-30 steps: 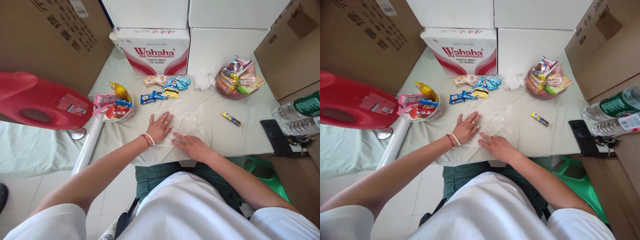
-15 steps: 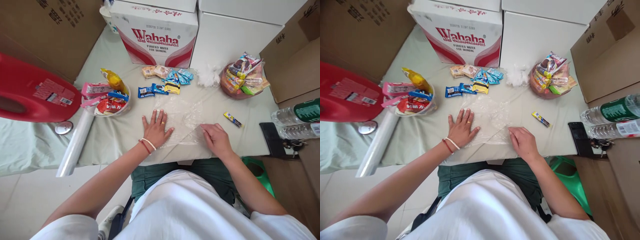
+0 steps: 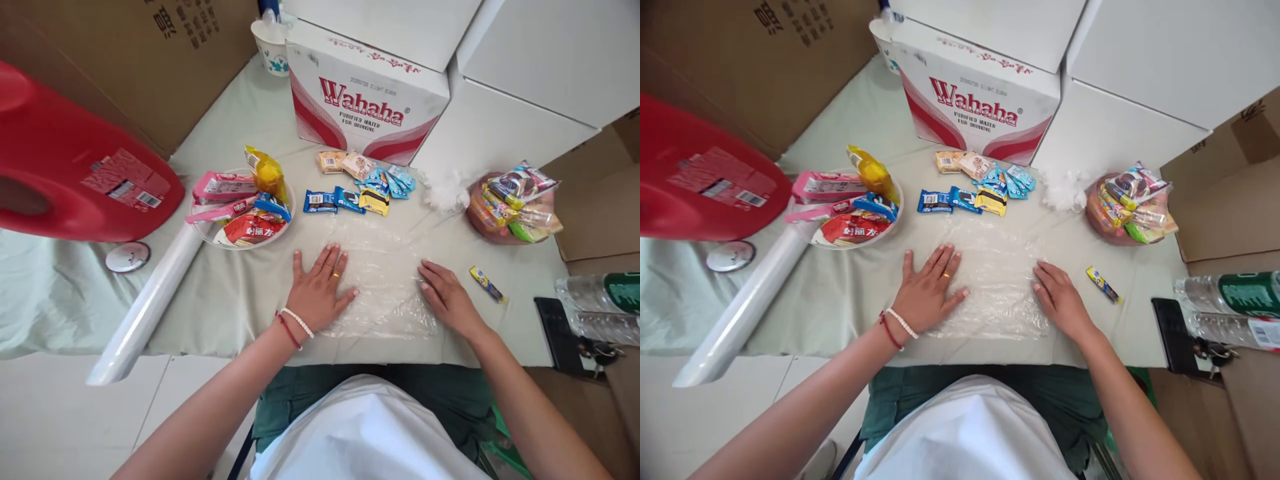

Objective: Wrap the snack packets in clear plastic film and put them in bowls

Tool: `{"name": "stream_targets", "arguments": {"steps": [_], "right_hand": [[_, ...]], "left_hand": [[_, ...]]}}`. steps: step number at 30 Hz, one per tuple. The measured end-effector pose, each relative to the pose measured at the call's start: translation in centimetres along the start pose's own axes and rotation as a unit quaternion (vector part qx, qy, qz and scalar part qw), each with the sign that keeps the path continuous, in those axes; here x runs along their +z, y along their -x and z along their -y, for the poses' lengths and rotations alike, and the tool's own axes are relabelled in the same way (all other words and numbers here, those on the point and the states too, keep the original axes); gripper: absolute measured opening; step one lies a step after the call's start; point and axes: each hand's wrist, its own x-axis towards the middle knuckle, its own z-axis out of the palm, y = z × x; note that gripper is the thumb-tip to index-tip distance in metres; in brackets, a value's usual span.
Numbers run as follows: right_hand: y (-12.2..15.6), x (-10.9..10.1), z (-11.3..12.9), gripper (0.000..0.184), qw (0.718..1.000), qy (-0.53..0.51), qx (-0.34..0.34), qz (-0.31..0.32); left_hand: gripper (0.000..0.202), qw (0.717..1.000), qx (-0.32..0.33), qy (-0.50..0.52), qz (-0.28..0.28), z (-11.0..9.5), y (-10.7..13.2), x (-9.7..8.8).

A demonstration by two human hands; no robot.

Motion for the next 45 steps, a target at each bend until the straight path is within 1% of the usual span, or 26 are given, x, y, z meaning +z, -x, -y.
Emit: {"name": "stream_targets", "arguments": {"steps": [1, 3, 4, 6, 8, 10, 11, 12, 14, 16, 17, 18, 20, 22, 23, 24, 25, 26, 27, 29, 31, 33, 36, 39, 42, 45], "right_hand": [[-1.4, -0.7, 0.1, 0.042, 1.000, 0.007, 0.002, -0.017], [-6.0, -1.8, 1.1, 0.038, 0.999, 0.030, -0.001, -0.045], [-9.1, -2.1, 1.8, 0.038, 0.998, 0.041, -0.012, -0.046], [-16.2, -1.9, 3.6, 0.037, 0.997, 0.059, -0.048, -0.025], [-23.8, -0.6, 5.5, 0.041, 0.994, 0.080, -0.078, -0.009], [-30.5, 1.4, 7.3, 0.055, 0.989, 0.097, -0.115, 0.017], [-33.3, 2.5, 8.1, 0.060, 0.986, 0.108, -0.124, 0.036], [-35.6, 3.5, 8.9, 0.061, 0.982, 0.125, -0.125, 0.067], [-38.7, 4.6, 10.3, 0.051, 0.971, 0.161, -0.126, 0.123], [-39.7, 4.0, 11.6, 0.040, 0.967, 0.177, -0.126, 0.131], [-39.5, 2.9, 12.1, 0.041, 0.970, 0.173, -0.129, 0.115], [-38.9, 1.6, 12.6, 0.046, 0.974, 0.161, -0.134, 0.088], [-36.7, -1.7, 13.0, 0.064, 0.980, 0.121, -0.156, 0.014], [-33.1, -4.6, 12.7, 0.078, 0.977, 0.065, -0.192, -0.064], [-30.7, -5.6, 12.4, 0.079, 0.975, 0.034, -0.201, -0.084], [-27.9, -6.1, 11.9, 0.076, 0.976, 0.009, -0.205, -0.067], [-24.8, -6.0, 11.4, 0.072, 0.980, -0.010, -0.195, -0.026], [-21.5, -5.5, 10.8, 0.066, 0.983, -0.014, -0.180, 0.034], [-18.3, -4.6, 10.3, 0.060, 0.982, -0.018, -0.168, 0.079], [-12.3, -2.2, 9.1, 0.056, 0.982, -0.015, -0.129, 0.138], [-7.5, -0.1, 8.1, 0.055, 0.984, 0.007, -0.094, 0.150], [-4.0, 1.0, 7.0, 0.057, 0.989, 0.020, -0.065, 0.131], [-0.9, 0.7, 5.2, 0.058, 0.993, 0.018, -0.041, 0.106], [0.3, -0.7, 3.3, 0.055, 0.995, 0.012, -0.018, 0.097], [-0.3, -2.4, 2.5, 0.054, 0.998, -0.001, 0.002, 0.070], [-2.4, -3.4, 3.9, 0.056, 0.998, -0.017, -0.022, 0.051]], "left_hand": [[0.075, 1.000, 0.003, 0.003, -0.005, 0.1, 0.1, 0.0], [0.076, 1.000, 0.004, 0.009, -0.010, 0.1, 0.2, -0.1], [0.076, 1.000, 0.004, 0.013, -0.010, 0.0, 0.2, -0.1], [0.075, 1.000, 0.003, 0.019, -0.009, 0.0, 0.2, -0.2], [0.075, 1.000, 0.002, 0.025, -0.008, 0.0, 0.2, -0.3], [0.076, 1.000, -0.003, 0.030, -0.007, 0.0, 0.1, -0.3], [0.076, 0.999, -0.007, 0.032, -0.007, 0.0, 0.1, -0.3], [0.076, 0.999, -0.010, 0.033, -0.006, 0.0, 0.1, -0.3], [0.076, 0.999, -0.016, 0.034, -0.002, -0.1, 0.2, -0.2], [0.076, 0.999, -0.024, 0.037, 0.004, -0.3, 0.2, 0.0], [0.077, 0.999, -0.029, 0.039, 0.006, -0.4, 0.3, 0.1], [0.078, 0.998, -0.035, 0.042, 0.006, -0.6, 0.3, 0.1], [0.078, 0.998, -0.045, 0.047, 0.007, -1.0, 0.4, 0.3], [0.078, 0.997, -0.052, 0.048, 0.007, -1.5, 0.4, 0.4], [0.078, 0.997, -0.054, 0.048, 0.008, -1.6, 0.4, 0.4], [0.078, 0.997, -0.056, 0.047, 0.008, -1.8, 0.4, 0.5], [0.078, 0.997, -0.058, 0.046, 0.009, -1.9, 0.4, 0.5], [0.078, 0.997, -0.060, 0.044, 0.010, -2.0, 0.4, 0.5], [0.078, 0.997, -0.062, 0.042, 0.011, -2.1, 0.4, 0.5], [0.076, 0.997, -0.068, 0.034, 0.014, -2.0, 0.5, 0.3], [0.072, 0.997, -0.071, 0.021, 0.019, -1.8, 0.8, 0.2], [0.070, 0.997, -0.071, 0.001, 0.019, -1.6, 1.3, 0.1], [0.071, 0.996, -0.077, -0.028, 0.019, -1.4, 2.0, 0.0], [0.072, 0.995, -0.090, -0.041, 0.030, -1.6, 2.4, -0.1], [0.073, 0.994, -0.096, -0.051, 0.032, -1.9, 2.3, -0.1], [0.073, 0.993, -0.096, -0.056, 0.028, -1.9, 2.2, 0.0]]}}
